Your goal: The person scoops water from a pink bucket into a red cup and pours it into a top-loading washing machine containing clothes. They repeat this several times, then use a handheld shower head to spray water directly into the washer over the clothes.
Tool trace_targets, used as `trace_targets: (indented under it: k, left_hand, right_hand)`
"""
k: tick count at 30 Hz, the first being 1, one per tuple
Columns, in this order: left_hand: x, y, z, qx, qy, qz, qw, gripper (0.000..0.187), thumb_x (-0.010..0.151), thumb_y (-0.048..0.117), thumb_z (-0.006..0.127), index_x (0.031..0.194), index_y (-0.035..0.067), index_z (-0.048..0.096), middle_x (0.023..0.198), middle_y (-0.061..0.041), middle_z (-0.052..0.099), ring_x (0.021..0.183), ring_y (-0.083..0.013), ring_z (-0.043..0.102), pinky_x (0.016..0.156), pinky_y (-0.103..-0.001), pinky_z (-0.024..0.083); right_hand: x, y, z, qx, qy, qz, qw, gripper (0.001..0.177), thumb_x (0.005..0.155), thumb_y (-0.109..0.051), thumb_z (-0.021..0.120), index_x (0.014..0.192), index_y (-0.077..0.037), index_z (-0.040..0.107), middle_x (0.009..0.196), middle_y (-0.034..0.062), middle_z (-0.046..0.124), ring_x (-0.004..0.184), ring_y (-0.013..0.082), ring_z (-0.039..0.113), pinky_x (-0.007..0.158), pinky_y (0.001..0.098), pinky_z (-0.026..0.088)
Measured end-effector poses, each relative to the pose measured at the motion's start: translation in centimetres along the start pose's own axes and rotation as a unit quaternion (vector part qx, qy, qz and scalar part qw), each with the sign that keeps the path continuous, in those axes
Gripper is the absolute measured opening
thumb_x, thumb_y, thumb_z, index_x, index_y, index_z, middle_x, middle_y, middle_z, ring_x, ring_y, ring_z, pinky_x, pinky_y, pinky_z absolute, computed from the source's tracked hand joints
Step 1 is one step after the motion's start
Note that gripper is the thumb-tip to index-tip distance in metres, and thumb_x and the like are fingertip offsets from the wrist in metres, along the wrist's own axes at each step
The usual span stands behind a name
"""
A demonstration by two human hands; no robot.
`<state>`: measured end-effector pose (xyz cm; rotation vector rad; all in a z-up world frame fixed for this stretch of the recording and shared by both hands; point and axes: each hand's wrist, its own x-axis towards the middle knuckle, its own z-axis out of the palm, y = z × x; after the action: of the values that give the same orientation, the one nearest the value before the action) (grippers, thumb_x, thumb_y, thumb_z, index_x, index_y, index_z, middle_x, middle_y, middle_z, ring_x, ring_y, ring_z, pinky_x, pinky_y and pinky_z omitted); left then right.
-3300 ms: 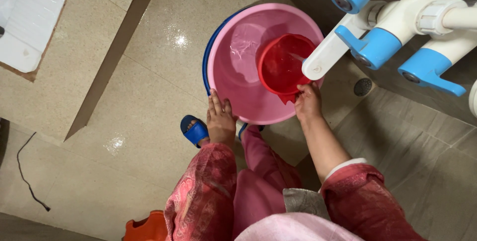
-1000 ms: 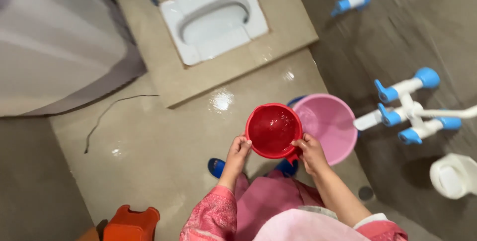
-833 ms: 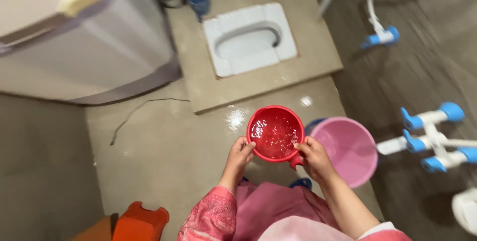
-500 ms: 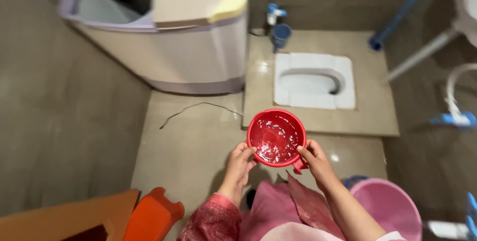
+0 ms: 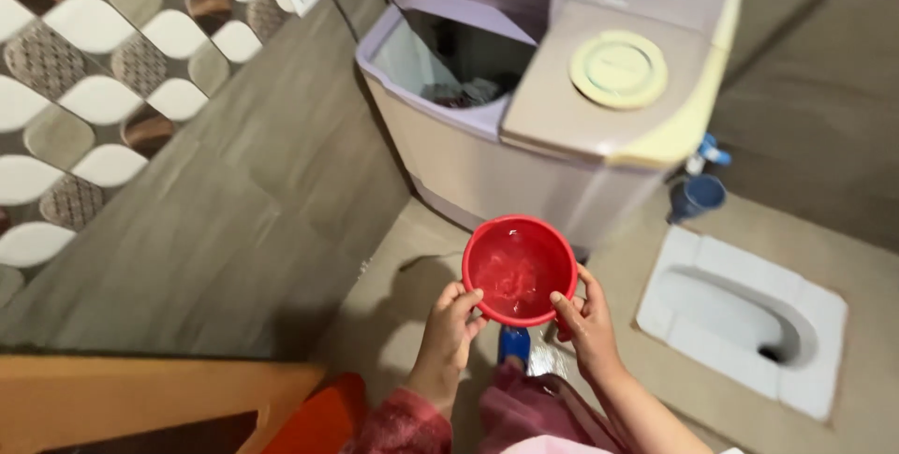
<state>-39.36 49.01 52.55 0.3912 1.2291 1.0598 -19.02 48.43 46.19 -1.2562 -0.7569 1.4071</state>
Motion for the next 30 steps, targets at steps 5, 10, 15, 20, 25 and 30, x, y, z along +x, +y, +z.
trace_targets:
  k: [5, 10, 15, 20, 25, 30]
  left_hand:
    - [9.8, 4.3, -1.1, -0.003, 0.02, -0.009, 1.0, 0.023, 0.09, 0.016, 0.067, 0.076, 0.016, 0.048, 0.09, -0.005, 0.067, 0.097, -0.022, 0.065, 0.09, -0.04, 0.052]
    - [14.7, 9.8, -0.5, 0.02, -0.03, 0.056, 0.998, 0.02, 0.09, 0.022, 0.07, 0.104, 0.008, 0.066, 0.099, -0.002, 0.068, 0.104, -0.0166, 0.069, 0.109, -0.042, 0.055]
    - [23.5, 13.9, -2.6, 0.025, -0.1, 0.096, 0.99, 0.024, 0.097, 0.017, 0.07, 0.117, 0.004, 0.07, 0.132, -0.014, 0.056, 0.125, -0.0272, 0.057, 0.11, -0.059, 0.041]
    - [34.0, 20.6, -7.4, 0.088, -0.13, 0.093, 0.983, 0.025, 0.099, 0.023, 0.066, 0.118, 0.008, 0.072, 0.132, -0.016, 0.064, 0.128, -0.0298, 0.058, 0.105, -0.055, 0.047]
    - [43.6, 28.6, -11.4, 0.15, -0.06, 0.106, 0.981, 0.037, 0.095, 0.013, 0.065, 0.132, 0.006, 0.064, 0.125, -0.016, 0.055, 0.125, -0.0277, 0.049, 0.107, -0.049, 0.046]
    - [51.4, 32.5, -11.7, 0.288, -0.084, 0.097, 0.949, 0.062, 0.097, 0.02, 0.065, 0.152, 0.006, 0.039, 0.159, -0.033, 0.022, 0.149, -0.0499, 0.021, 0.118, -0.059, 0.028]
  right_hand:
    - [10.6, -1.7, 4.3, 0.038, -0.009, -0.003, 0.999, 0.066, 0.087, -0.017, 0.067, 0.15, -0.012, 0.047, 0.05, -0.0049, 0.029, 0.044, 0.007, 0.025, 0.038, 0.0257, 0.026]
    - [17.1, -7.1, 8.8, 0.058, 0.007, 0.014, 0.998, 0.072, 0.083, -0.008, 0.059, 0.153, -0.021, 0.052, 0.062, -0.0039, 0.052, 0.045, 0.0073, 0.041, 0.035, 0.0233, 0.035]
    - [24.0, -11.1, 12.4, 0.064, 0.045, -0.045, 0.996, 0.055, 0.091, -0.011, 0.066, 0.145, -0.016, 0.059, 0.061, 0.0055, 0.061, 0.037, 0.0077, 0.05, 0.035, 0.0196, 0.046]
    - [33.2, -11.4, 12.3, 0.047, 0.098, -0.061, 0.992, 0.049, 0.091, -0.015, 0.066, 0.14, -0.019, 0.062, 0.075, 0.0096, 0.069, 0.044, 0.0142, 0.063, 0.036, 0.0282, 0.055]
    - [41.0, -13.6, 12.6, -0.1, 0.099, -0.115, 0.983, 0.061, 0.089, -0.013, 0.068, 0.149, -0.019, 0.058, 0.07, 0.0028, 0.063, 0.048, 0.0069, 0.058, 0.044, 0.0235, 0.058]
    - [46.0, -15.6, 16.6, -0.183, 0.115, -0.097, 0.972, 0.057, 0.083, -0.006, 0.076, 0.139, -0.012, 0.066, 0.061, 0.0044, 0.053, 0.046, 0.0105, 0.05, 0.042, 0.0213, 0.048]
